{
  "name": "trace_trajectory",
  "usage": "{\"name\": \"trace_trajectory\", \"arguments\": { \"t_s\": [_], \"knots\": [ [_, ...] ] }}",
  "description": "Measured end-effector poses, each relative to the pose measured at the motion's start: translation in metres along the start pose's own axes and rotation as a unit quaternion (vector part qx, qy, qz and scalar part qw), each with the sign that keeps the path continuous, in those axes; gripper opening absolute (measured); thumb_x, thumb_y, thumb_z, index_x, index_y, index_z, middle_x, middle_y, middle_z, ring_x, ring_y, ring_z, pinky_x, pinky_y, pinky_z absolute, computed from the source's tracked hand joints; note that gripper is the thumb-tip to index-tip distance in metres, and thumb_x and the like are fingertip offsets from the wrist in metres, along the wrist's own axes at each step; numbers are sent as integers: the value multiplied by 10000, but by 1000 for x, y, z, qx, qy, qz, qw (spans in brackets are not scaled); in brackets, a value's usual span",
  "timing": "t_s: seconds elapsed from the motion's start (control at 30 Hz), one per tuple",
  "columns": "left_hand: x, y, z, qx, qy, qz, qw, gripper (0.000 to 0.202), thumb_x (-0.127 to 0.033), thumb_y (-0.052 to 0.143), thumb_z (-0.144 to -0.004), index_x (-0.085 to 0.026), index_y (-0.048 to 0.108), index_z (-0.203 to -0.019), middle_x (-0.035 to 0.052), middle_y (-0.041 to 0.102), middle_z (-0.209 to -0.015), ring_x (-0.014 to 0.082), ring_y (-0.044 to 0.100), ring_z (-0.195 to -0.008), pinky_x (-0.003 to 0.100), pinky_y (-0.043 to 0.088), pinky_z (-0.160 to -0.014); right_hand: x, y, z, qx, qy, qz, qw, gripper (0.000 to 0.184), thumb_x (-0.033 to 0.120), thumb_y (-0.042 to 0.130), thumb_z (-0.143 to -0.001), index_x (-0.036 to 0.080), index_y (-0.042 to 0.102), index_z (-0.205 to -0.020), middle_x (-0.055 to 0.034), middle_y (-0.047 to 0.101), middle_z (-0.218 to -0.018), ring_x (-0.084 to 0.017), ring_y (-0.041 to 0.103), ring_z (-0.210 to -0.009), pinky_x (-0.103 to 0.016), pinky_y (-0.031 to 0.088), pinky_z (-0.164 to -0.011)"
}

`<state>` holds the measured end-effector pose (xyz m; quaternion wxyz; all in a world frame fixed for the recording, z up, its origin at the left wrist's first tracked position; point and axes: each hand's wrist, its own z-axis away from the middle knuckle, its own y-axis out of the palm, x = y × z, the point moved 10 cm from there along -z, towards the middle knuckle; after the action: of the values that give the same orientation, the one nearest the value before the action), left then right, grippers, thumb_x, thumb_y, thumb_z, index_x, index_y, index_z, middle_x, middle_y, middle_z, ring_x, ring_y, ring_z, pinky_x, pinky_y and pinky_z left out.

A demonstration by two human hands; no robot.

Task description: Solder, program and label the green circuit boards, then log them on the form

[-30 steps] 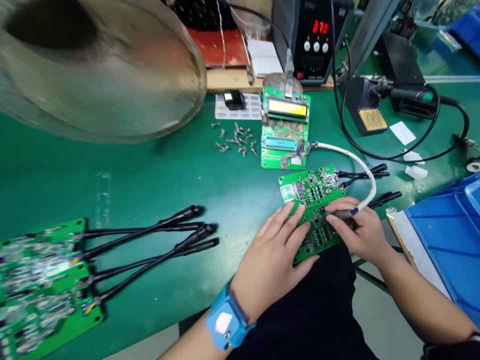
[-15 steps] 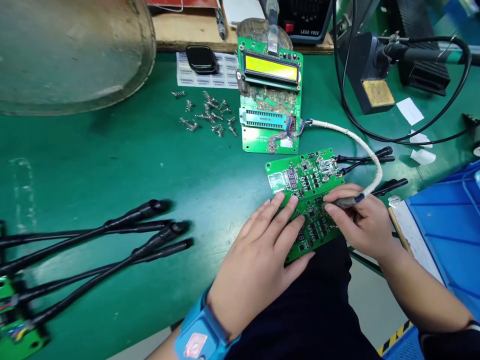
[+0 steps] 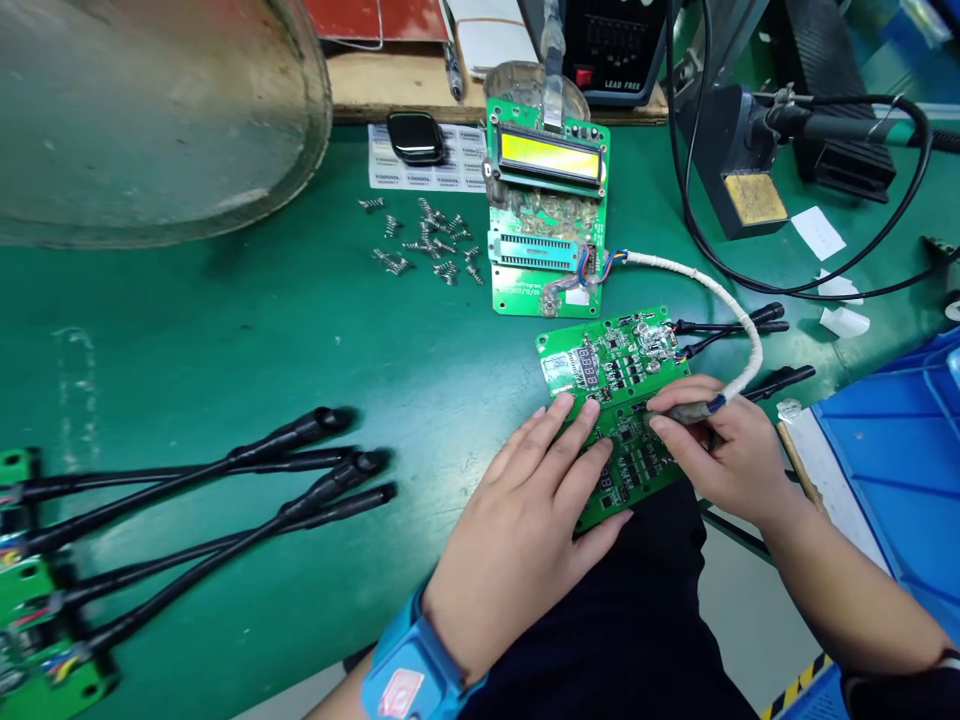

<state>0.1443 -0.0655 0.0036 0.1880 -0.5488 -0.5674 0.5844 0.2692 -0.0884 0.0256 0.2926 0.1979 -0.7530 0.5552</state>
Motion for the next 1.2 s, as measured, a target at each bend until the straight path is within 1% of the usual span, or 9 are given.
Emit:
{"name": "trace_trajectory", "arguments": {
  "t_s": [0.2,0.33,0.53,0.67,0.8,0.9,1.07,1.2],
  "knots": [
    [1,0,0,-3,-6,7,1000,384,-373,618,-798,-143,604,-1105,121,536,-1332,317,427,-1284,500,442,-1008,-1,8,-5,52,-6,-1,999,83,217,568,-848,180,603,-913,-45,653,-901,-150,637,-816,-256,513,-680],
    [2,0,1,-2,-9,10,1000,400,-385,630,-780,-161,602,-1111,112,530,-1340,312,429,-1284,498,457,-992,-2,10,-5,58,-10,-5,998,77,211,556,-852,188,600,-911,-38,667,-891,-156,634,-877,-274,511,-780],
    [2,-2,1,-4,-11,11,1000,401,-387,620,-780,-161,607,-1112,119,534,-1334,319,446,-1269,508,473,-972,-7,13,-4,53,0,-3,999,72,226,552,-844,205,598,-894,-34,667,-878,-160,642,-830,-291,524,-737],
    [2,-2,0,-3,-15,16,1000,395,-378,629,-772,-164,611,-1104,118,537,-1331,320,447,-1269,510,472,-976,-8,13,-4,50,1,2,999,67,231,556,-841,206,599,-887,-31,667,-868,-164,643,-837,-307,524,-765],
    [2,-2,0,-6,-17,18,1000,399,-377,628,-773,-154,611,-1103,118,540,-1329,324,446,-1269,515,479,-966,-6,12,-2,56,0,2,998,75,234,562,-853,204,597,-912,-40,660,-905,-163,644,-864,-303,525,-775],
    [2,-2,0,-5,-17,18,1000,394,-371,629,-772,-153,612,-1100,117,536,-1332,323,442,-1273,515,480,-966,-2,12,-1,50,-18,7,999,81,227,566,-855,205,589,-929,-44,658,-904,-168,642,-880,-312,525,-792],
    [2,-3,1,-9,-19,17,1000,394,-374,636,-768,-164,611,-1100,105,541,-1331,311,444,-1274,493,474,-982,4,12,2,7,-58,22,998,76,170,565,-842,202,563,-911,-36,637,-832,-159,645,-825,-299,535,-745],
    [2,-2,1,-4,-21,19,1000,395,-384,633,-769,-169,610,-1100,102,533,-1338,310,441,-1277,495,475,-981,6,13,5,15,-75,31,997,111,182,551,-851,205,558,-959,-55,643,-869,-181,647,-861,-326,544,-758]
  ]
}}
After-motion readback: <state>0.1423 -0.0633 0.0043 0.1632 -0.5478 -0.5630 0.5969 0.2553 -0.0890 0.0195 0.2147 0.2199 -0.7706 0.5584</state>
